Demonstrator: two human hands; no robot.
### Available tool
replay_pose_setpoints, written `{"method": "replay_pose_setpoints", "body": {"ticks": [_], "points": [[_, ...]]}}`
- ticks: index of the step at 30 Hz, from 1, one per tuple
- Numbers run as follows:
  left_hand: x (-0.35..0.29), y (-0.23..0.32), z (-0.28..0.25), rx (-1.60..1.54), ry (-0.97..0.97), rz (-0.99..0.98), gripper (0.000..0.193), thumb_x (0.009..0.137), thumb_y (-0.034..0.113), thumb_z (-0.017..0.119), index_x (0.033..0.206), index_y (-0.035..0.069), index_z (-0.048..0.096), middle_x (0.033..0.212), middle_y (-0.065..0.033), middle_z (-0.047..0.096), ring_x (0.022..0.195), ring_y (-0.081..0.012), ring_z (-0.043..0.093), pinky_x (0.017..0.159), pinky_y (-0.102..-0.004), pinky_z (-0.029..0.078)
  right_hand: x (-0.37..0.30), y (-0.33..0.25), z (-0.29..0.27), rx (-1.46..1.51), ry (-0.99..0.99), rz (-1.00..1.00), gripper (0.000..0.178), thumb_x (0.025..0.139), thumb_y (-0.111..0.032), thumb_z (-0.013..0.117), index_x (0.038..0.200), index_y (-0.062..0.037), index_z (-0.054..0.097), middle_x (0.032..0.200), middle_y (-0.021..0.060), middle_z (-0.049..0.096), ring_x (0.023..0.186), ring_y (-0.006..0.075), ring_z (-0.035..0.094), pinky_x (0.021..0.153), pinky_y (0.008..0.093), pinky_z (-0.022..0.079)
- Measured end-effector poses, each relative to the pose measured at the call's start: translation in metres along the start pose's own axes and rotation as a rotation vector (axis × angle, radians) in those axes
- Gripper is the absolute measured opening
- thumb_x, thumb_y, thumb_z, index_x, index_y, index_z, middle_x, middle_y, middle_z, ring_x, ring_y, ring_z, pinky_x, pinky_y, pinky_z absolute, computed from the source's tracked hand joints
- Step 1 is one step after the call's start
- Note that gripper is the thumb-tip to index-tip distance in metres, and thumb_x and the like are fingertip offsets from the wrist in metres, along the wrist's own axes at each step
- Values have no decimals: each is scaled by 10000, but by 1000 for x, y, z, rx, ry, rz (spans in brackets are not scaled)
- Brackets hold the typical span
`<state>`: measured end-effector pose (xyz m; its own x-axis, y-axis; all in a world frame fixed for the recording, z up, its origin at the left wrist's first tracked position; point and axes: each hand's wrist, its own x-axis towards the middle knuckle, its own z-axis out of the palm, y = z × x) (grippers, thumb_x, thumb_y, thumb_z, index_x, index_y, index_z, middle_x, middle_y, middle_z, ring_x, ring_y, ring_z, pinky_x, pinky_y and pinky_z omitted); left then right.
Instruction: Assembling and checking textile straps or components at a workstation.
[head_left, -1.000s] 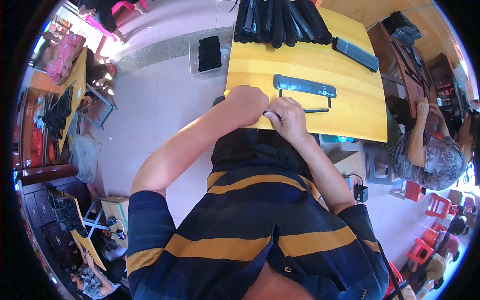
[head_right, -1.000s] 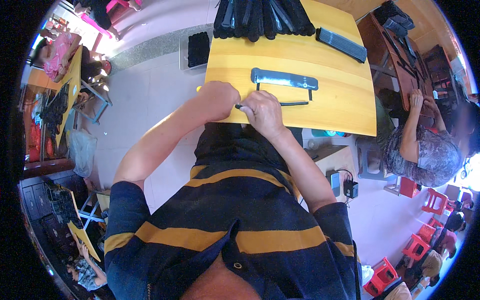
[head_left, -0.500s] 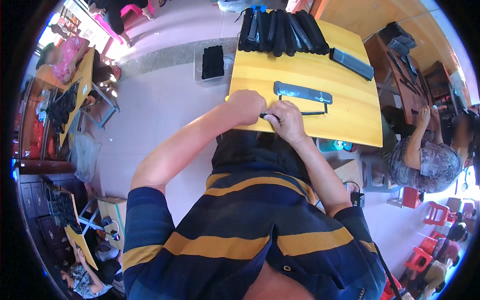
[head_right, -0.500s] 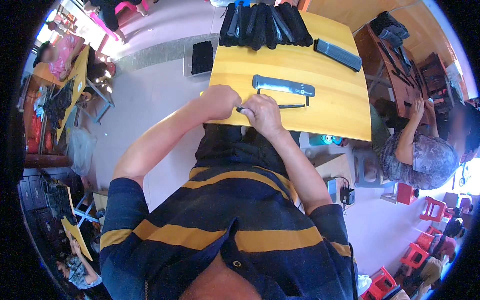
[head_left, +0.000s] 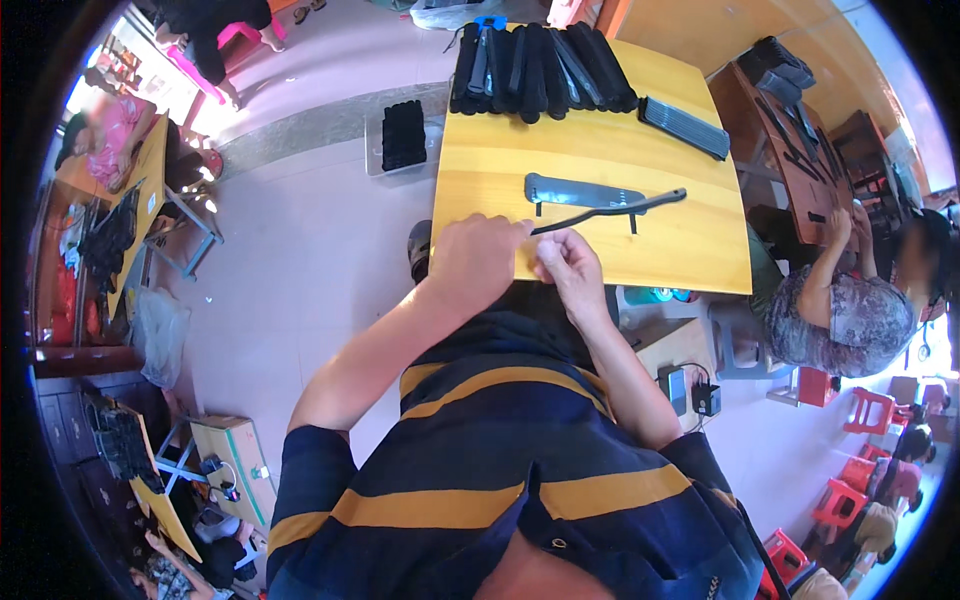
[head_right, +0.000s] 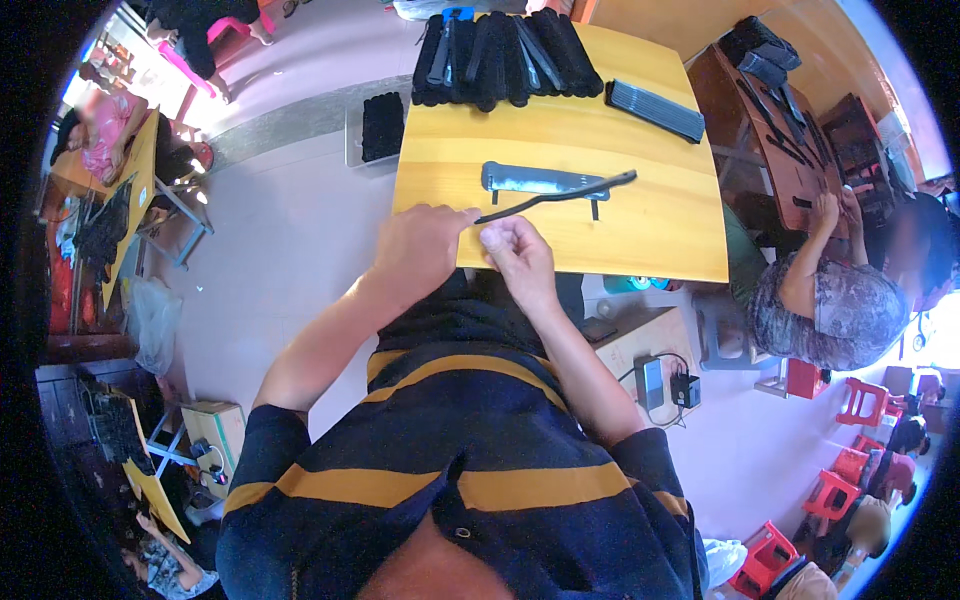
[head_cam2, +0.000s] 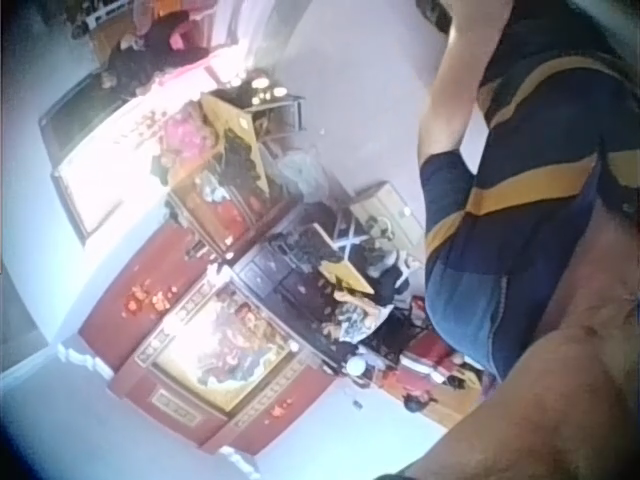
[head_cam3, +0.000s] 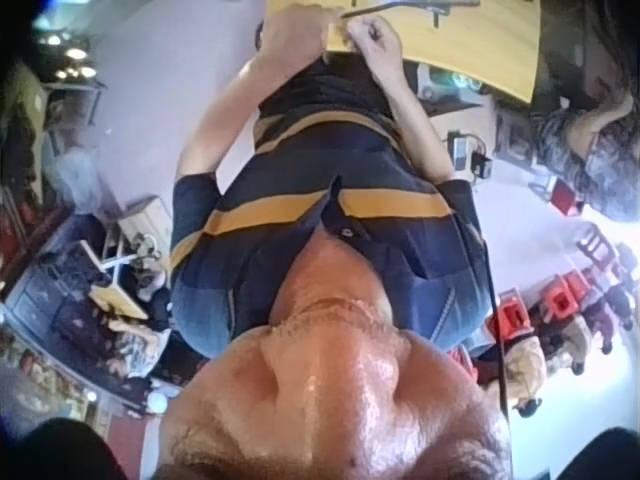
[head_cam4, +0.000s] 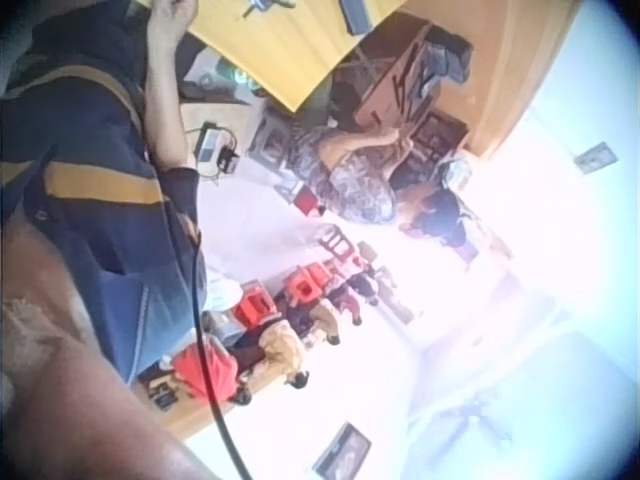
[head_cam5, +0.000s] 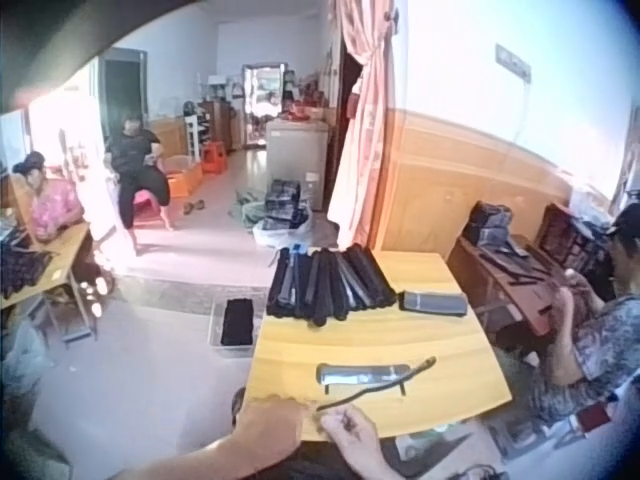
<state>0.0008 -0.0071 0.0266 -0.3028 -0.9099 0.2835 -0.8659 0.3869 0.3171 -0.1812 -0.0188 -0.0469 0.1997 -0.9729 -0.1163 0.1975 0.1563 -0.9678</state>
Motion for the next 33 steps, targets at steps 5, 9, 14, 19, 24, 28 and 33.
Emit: {"method": "replay_pose_setpoints", "body": {"ticks": [5,9,14,19,24,28,33], "points": [[-1,6,7,-57,52,8,255,933,119,580,1104,149,766,822,-104,723,763,-314,695,663,-462,540,4,-2,4,-68,0,12,252,1070,-296,619,1085,-45,640,891,1,666,738,64,596,674,209,494],[1,1,4,-156,4,-8,241,930,120,589,1085,145,771,797,-103,719,749,-324,697,660,-457,540,3,-2,1,-196,-10,-86,259,1069,-251,618,1083,6,648,839,24,680,741,81,627,682,246,524],[4,-22,6,-420,-193,-112,318,923,18,535,1105,96,785,768,-130,718,716,-280,715,678,-396,556,2,-13,-4,-285,-119,-61,254,1086,-227,572,1077,17,646,835,34,693,742,97,654,698,268,552],[8,-36,13,-510,-217,-111,326,921,7,533,1119,83,781,768,-136,712,745,-275,725,717,-390,562,1,-5,-9,-157,-346,13,220,1098,-203,533,1125,-9,634,878,49,717,823,121,698,759,288,571],[8,-42,8,-441,-187,-147,283,934,152,564,1120,133,776,897,-196,736,858,-382,720,770,-474,566,-10,-10,6,-119,-334,37,214,1099,-183,510,1079,-22,650,899,52,729,816,129,703,759,270,563],[9,-30,-10,-511,-93,-224,284,926,151,575,1141,117,756,910,-177,739,865,-373,718,767,-468,561,-7,-9,0,3,-230,160,198,1072,-169,538,1055,-30,677,845,56,731,752,124,702,727,267,558],[-4,-11,7,-408,-16,1,255,834,93,731,1087,67,750,899,-143,729,819,-345,713,737,-425,566,-6,-6,2,-53,-95,95,166,1045,-116,591,1005,-3,706,851,57,751,716,101,695,682,247,565]]}}
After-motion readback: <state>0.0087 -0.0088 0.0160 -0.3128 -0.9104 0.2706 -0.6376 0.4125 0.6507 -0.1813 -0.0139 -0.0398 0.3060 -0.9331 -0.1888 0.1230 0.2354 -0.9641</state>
